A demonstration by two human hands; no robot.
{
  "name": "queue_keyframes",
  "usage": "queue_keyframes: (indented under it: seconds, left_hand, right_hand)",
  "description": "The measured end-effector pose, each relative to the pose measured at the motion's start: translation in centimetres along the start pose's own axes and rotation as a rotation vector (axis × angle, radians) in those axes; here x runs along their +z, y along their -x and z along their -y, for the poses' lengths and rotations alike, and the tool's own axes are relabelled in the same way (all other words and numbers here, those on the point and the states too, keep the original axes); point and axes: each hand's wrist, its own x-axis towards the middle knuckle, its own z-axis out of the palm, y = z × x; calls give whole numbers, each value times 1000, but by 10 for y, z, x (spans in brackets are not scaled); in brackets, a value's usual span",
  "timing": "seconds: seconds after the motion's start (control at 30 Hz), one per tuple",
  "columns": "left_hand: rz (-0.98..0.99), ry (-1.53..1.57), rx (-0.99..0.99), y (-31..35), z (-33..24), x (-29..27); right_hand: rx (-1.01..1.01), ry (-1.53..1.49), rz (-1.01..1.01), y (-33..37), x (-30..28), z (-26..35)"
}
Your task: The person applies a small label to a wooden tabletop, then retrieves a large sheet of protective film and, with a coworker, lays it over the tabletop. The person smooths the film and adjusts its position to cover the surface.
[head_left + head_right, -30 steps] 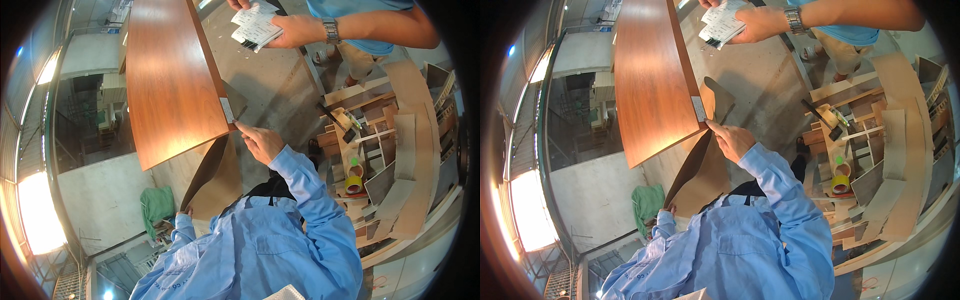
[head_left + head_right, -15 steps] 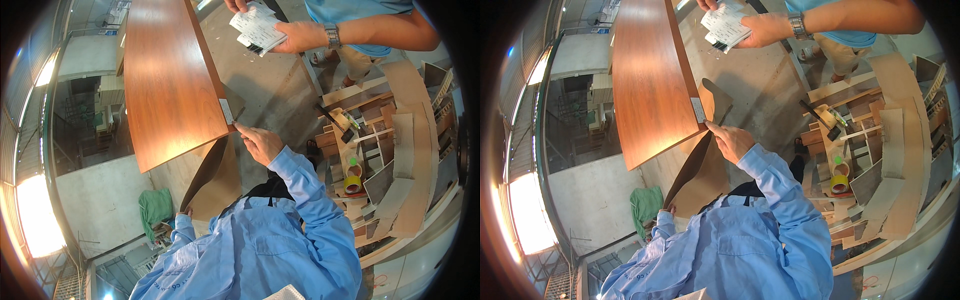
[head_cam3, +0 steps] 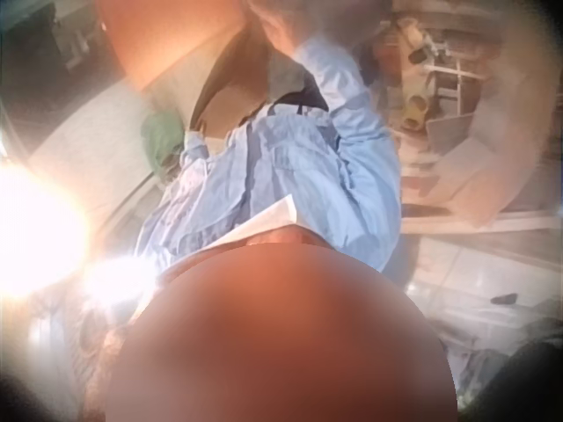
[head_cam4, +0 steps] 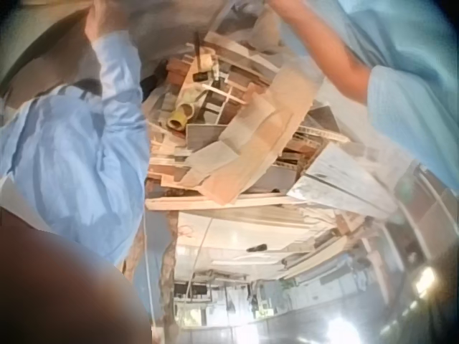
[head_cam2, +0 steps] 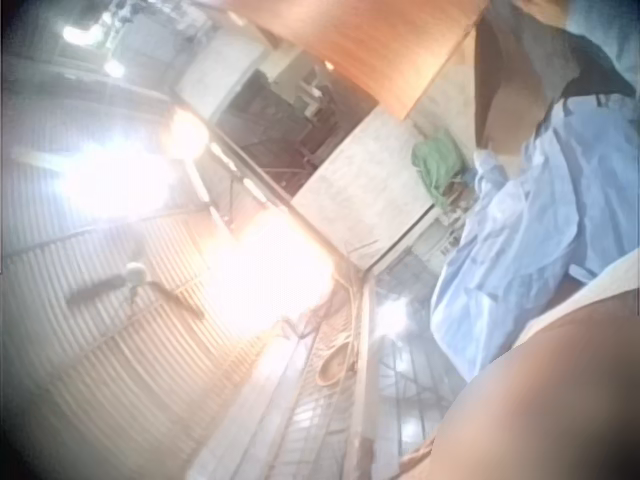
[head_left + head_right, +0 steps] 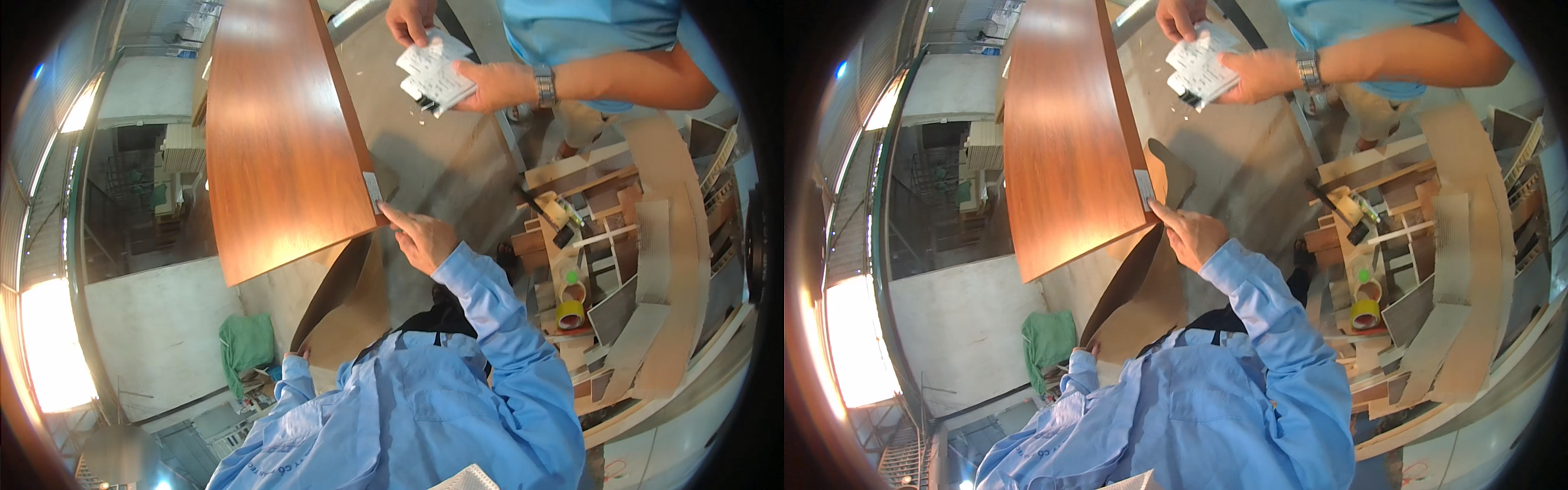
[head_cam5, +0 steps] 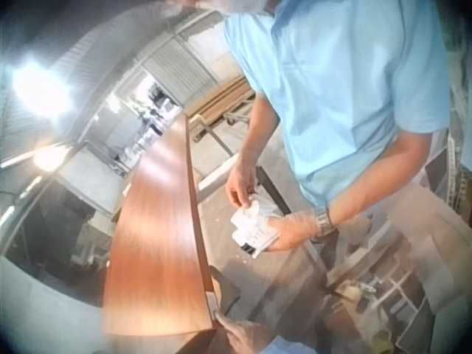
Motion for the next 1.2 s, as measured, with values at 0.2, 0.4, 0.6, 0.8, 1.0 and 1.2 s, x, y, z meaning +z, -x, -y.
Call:
queue_keyframes:
  seconds: [0.2, 0.4, 0.6, 0.8, 1.0, 1.2]
  left_hand:
    - [10, -264, -27, 10, -20, -5]
    - [134, 11, -282, 13, -51, -5]
    - [210, -1, -280, 24, -57, 0]
    - [-210, 1672, -1181, -11, -27, 53]
    - [-207, 1624, -946, -9, -29, 82]
    - [-413, 1758, -1255, -10, -57, 74]
  right_hand:
    - [4, 37, 31, 4, -2, 5]
    - [-122, -24, 24, 10, 9, 22]
    - [-46, 131, 163, 11, 26, 32]
    - [-2, 118, 205, 11, 27, 31]
    - [17, 108, 195, 11, 25, 34]
    - [1, 48, 220, 11, 23, 34]
